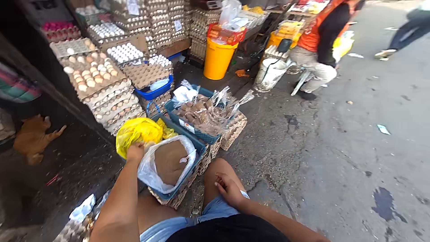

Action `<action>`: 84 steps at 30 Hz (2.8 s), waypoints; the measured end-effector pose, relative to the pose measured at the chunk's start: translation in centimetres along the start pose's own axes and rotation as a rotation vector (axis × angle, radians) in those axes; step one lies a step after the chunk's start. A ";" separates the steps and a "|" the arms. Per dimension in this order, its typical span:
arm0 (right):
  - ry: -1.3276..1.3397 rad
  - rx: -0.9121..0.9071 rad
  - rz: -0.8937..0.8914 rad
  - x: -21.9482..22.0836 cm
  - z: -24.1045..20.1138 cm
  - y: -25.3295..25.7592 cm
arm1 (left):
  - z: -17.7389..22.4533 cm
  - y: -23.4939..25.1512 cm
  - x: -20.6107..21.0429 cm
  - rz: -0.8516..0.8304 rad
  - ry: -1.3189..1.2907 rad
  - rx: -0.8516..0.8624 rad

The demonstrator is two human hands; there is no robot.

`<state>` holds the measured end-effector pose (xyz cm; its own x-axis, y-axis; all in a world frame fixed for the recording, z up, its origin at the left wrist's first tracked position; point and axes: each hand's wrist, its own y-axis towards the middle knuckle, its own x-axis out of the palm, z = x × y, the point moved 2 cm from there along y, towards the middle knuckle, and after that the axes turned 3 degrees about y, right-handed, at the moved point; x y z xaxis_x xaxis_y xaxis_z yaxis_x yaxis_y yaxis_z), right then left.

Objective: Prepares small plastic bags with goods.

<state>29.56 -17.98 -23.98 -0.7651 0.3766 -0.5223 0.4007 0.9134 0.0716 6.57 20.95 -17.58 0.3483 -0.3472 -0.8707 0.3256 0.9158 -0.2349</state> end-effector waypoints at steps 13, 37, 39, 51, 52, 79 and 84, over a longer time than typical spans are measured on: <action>0.008 0.194 -0.162 -0.6 -0.9 0.9 | -0.2 1.1 0.9 -0.071 0.187 -0.054; -0.112 0.327 -0.031 -2.6 -0.4 -2.6 | 3.4 -11.8 -5.2 0.862 -0.080 0.536; -0.127 0.317 -0.040 -2.4 -0.5 -2.8 | 2.3 -11.4 -4.4 0.798 -0.008 0.492; -0.312 0.182 -0.207 -1.9 -2.7 -2.6 | -2.7 -13.2 -6.2 0.622 -0.507 0.267; -0.341 0.193 -0.252 -1.5 -2.5 -2.4 | -3.0 -13.4 -6.7 0.647 -0.660 0.271; 0.244 0.686 0.328 -16.8 2.8 3.5 | -2.7 -23.0 1.1 -0.206 -0.141 0.648; 0.501 0.802 0.513 -17.5 9.2 7.8 | -4.2 -25.1 5.1 -0.492 0.291 0.528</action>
<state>50.68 -18.84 -22.09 -0.4583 0.8729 -0.1675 0.8066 0.3292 -0.4909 -3.48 -2.92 -17.92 -0.1657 -0.5549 -0.8153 0.7841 0.4272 -0.4502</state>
